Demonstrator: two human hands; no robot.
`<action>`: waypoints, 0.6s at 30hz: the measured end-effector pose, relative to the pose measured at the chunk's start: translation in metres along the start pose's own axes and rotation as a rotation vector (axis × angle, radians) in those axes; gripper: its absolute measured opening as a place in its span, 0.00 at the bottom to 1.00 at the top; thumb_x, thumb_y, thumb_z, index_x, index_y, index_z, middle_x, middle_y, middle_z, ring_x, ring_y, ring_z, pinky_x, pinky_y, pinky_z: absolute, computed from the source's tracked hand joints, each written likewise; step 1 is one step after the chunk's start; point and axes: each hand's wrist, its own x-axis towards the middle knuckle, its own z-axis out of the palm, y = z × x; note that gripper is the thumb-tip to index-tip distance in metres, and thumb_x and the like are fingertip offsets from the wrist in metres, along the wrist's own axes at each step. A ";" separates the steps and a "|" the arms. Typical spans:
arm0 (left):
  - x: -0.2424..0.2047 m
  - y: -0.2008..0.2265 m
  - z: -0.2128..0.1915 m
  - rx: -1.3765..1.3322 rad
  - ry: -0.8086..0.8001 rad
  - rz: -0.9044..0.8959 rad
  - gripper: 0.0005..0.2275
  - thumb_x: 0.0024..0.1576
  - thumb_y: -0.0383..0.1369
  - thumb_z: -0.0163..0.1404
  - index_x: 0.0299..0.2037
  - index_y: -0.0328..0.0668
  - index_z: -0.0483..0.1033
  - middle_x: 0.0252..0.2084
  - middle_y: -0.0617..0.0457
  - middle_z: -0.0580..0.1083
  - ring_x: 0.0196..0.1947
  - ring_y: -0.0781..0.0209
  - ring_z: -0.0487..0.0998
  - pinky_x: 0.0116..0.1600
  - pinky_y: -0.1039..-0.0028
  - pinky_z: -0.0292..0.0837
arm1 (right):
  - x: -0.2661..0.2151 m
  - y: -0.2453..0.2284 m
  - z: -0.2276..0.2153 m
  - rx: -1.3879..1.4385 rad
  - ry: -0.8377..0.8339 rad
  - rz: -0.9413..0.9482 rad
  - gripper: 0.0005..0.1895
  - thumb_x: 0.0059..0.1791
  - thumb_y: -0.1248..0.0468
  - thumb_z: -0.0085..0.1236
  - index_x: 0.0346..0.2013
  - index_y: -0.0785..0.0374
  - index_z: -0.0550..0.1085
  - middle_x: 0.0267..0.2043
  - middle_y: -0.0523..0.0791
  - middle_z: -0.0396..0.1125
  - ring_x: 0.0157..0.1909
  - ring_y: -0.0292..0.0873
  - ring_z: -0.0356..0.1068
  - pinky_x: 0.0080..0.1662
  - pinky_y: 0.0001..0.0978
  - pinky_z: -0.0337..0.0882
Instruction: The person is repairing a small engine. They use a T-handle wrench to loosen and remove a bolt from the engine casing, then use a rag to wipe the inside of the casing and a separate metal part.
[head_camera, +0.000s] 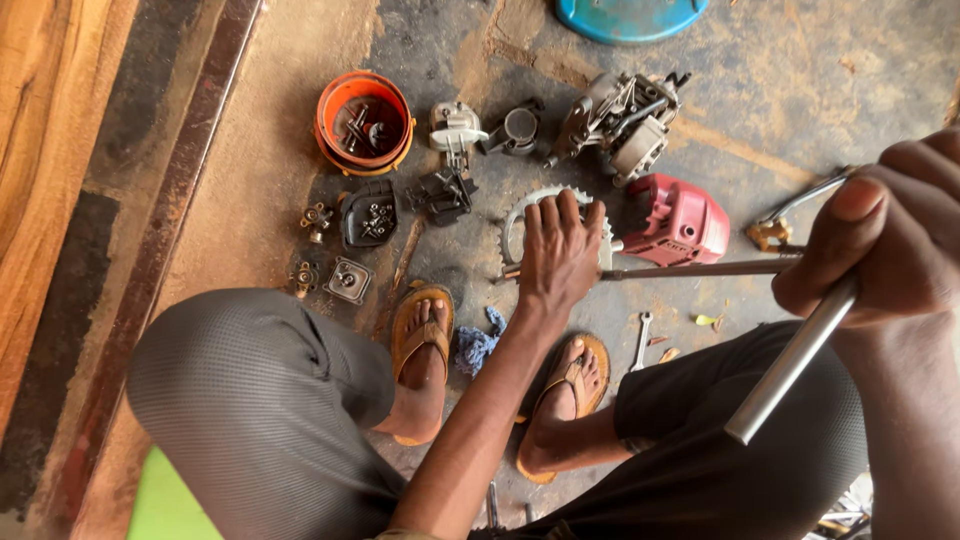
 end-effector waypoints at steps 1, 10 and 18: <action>0.000 0.001 0.001 0.012 0.016 -0.001 0.14 0.51 0.27 0.46 0.48 0.46 0.74 0.38 0.43 0.70 0.36 0.52 0.73 0.43 0.63 0.67 | -0.002 -0.002 0.001 -0.001 0.002 0.012 0.27 0.56 0.72 0.41 0.12 0.55 0.55 0.13 0.44 0.49 0.17 0.43 0.51 0.32 0.39 0.54; 0.000 -0.003 0.015 0.040 0.291 0.046 0.23 0.42 0.29 0.48 0.51 0.51 0.73 0.44 0.40 0.72 0.41 0.48 0.75 0.49 0.57 0.69 | -0.009 0.003 0.013 -0.125 0.151 0.114 0.29 0.56 0.72 0.42 0.10 0.56 0.53 0.09 0.40 0.44 0.16 0.42 0.45 0.29 0.42 0.50; 0.006 -0.009 0.006 -0.086 -0.082 0.136 0.40 0.38 0.43 0.64 0.65 0.43 0.68 0.62 0.28 0.67 0.60 0.32 0.71 0.67 0.43 0.61 | -0.002 -0.051 0.037 0.178 0.748 0.593 0.18 0.61 0.63 0.44 0.26 0.58 0.61 0.17 0.39 0.49 0.20 0.38 0.48 0.29 0.35 0.52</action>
